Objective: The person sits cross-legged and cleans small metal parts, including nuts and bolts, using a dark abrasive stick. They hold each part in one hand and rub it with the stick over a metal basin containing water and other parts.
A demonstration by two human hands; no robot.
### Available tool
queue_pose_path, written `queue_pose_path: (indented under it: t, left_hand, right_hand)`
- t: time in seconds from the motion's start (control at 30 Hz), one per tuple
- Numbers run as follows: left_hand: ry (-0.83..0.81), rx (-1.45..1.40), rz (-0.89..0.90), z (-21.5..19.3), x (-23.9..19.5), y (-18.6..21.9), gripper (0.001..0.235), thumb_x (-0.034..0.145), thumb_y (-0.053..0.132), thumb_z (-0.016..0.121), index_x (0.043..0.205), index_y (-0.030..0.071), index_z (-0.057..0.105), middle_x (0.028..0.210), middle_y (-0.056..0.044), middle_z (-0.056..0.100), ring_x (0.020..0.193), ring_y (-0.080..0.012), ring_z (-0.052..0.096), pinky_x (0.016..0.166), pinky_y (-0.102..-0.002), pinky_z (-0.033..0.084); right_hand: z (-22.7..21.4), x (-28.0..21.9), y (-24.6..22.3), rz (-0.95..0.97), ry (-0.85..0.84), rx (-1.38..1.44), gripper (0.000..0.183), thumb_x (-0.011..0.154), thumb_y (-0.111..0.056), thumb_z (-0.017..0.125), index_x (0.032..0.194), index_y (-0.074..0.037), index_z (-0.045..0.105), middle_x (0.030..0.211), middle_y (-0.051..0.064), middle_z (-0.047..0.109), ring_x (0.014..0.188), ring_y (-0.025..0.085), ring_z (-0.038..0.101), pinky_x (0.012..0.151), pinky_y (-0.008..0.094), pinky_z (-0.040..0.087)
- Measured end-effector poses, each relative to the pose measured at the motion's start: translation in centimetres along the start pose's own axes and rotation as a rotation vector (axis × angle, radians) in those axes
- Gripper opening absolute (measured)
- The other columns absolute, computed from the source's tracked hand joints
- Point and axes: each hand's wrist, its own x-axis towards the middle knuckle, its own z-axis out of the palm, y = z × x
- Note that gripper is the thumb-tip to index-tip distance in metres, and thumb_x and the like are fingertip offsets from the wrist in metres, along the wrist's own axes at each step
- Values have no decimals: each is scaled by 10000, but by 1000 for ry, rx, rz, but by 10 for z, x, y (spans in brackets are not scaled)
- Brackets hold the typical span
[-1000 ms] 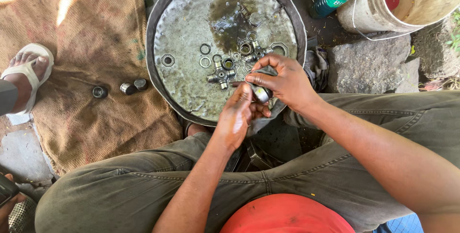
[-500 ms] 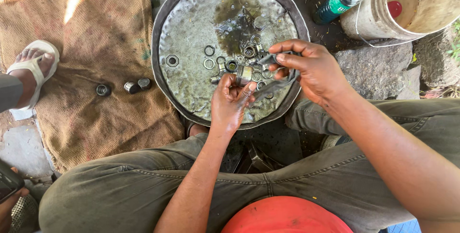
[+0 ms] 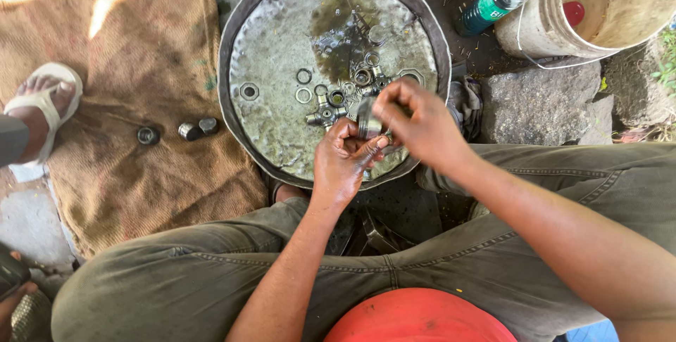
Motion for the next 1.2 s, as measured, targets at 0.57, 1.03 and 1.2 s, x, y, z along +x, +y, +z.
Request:
queue_pose_path:
  t: [0.57, 1.03, 1.2]
  left_hand:
    - [32, 203, 192, -6, -2, 10, 236, 856, -49, 789, 906, 11, 566, 844, -12, 569, 777, -75, 574, 667, -268, 529]
    - [-38, 144, 291, -7, -1, 3, 312, 855, 35, 816, 1111, 28, 637, 1187, -35, 560, 999, -91, 647, 817, -271, 601]
    - [69, 394, 252, 0, -7, 12, 447, 764, 56, 879, 1168, 49, 687, 1152, -35, 495, 828, -111, 529, 646, -257, 493]
  right_hand:
    - [5, -5, 23, -390, -28, -153, 200, 968, -163, 699, 1148, -77, 708, 1120, 53, 752, 938, 124, 712, 732, 248, 596]
    - [6, 1, 20, -328, -43, -62, 302, 1011, -217, 660, 1269, -73, 725, 1104, 82, 707, 869, 89, 617, 718, 258, 513]
    - [4, 0, 19, 51, -172, 139, 325, 996, -235, 642, 1278, -109, 742, 1127, 2, 692, 694, 49, 572, 584, 214, 498]
